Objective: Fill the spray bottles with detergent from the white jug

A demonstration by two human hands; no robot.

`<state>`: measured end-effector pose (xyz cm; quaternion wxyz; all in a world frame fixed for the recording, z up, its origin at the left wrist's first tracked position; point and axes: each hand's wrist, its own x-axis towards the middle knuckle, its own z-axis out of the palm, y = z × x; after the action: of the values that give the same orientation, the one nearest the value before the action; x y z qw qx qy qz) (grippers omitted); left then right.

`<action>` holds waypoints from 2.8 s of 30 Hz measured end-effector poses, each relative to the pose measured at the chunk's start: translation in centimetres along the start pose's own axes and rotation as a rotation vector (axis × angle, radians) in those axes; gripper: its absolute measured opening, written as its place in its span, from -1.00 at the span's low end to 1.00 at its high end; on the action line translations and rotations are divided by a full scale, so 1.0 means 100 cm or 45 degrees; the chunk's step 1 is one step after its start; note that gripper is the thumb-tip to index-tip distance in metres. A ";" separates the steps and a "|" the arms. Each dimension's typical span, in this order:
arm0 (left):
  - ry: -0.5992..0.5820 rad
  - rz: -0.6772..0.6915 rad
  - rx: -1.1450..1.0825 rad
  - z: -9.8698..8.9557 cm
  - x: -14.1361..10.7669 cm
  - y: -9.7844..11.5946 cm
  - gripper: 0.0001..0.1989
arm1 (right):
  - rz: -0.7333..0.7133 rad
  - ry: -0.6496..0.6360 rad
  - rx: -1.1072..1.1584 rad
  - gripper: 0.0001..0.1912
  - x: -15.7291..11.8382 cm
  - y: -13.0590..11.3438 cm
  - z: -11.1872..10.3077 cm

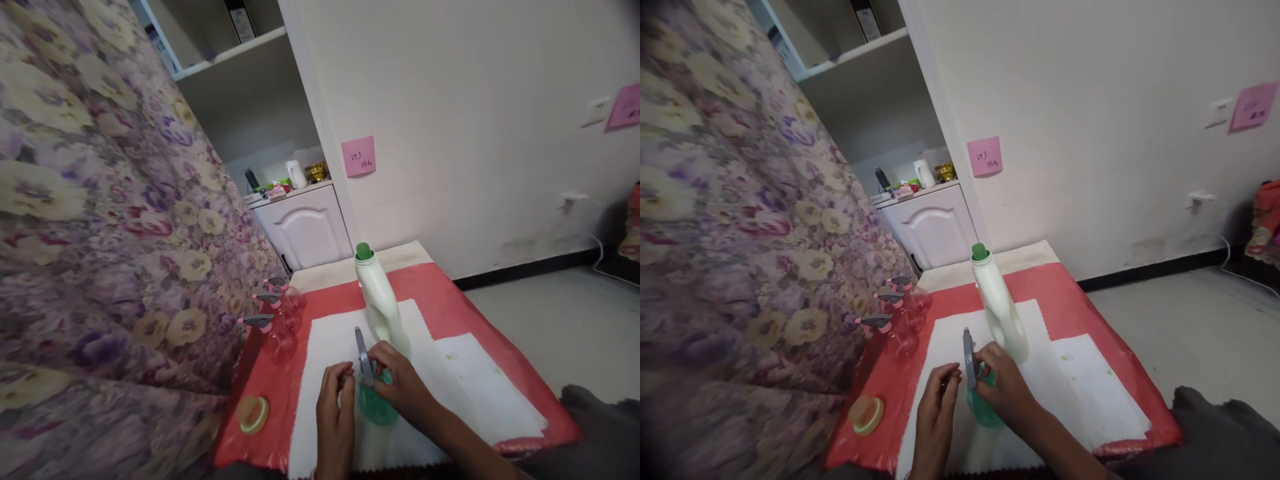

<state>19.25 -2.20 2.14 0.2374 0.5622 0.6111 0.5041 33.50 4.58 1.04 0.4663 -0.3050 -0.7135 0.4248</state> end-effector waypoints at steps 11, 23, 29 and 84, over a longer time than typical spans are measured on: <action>-0.223 -0.182 0.040 0.003 0.023 0.033 -0.72 | -0.011 0.157 0.002 -0.86 -0.001 0.014 0.010; -0.370 -0.312 -0.308 -0.005 0.038 0.020 -0.69 | 0.102 0.075 0.183 -0.84 0.000 0.012 0.005; -0.407 -0.337 -0.570 -0.001 0.036 0.009 -0.70 | 0.106 0.085 0.195 -0.90 0.000 0.015 0.006; -0.427 -0.066 -0.235 -0.005 0.040 0.012 -0.74 | 0.027 0.056 0.176 -0.89 -0.004 0.019 0.007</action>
<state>18.34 1.22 4.47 0.3995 0.5982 0.5284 0.4509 33.10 4.88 -1.01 0.4971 -0.2889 -0.6688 0.4712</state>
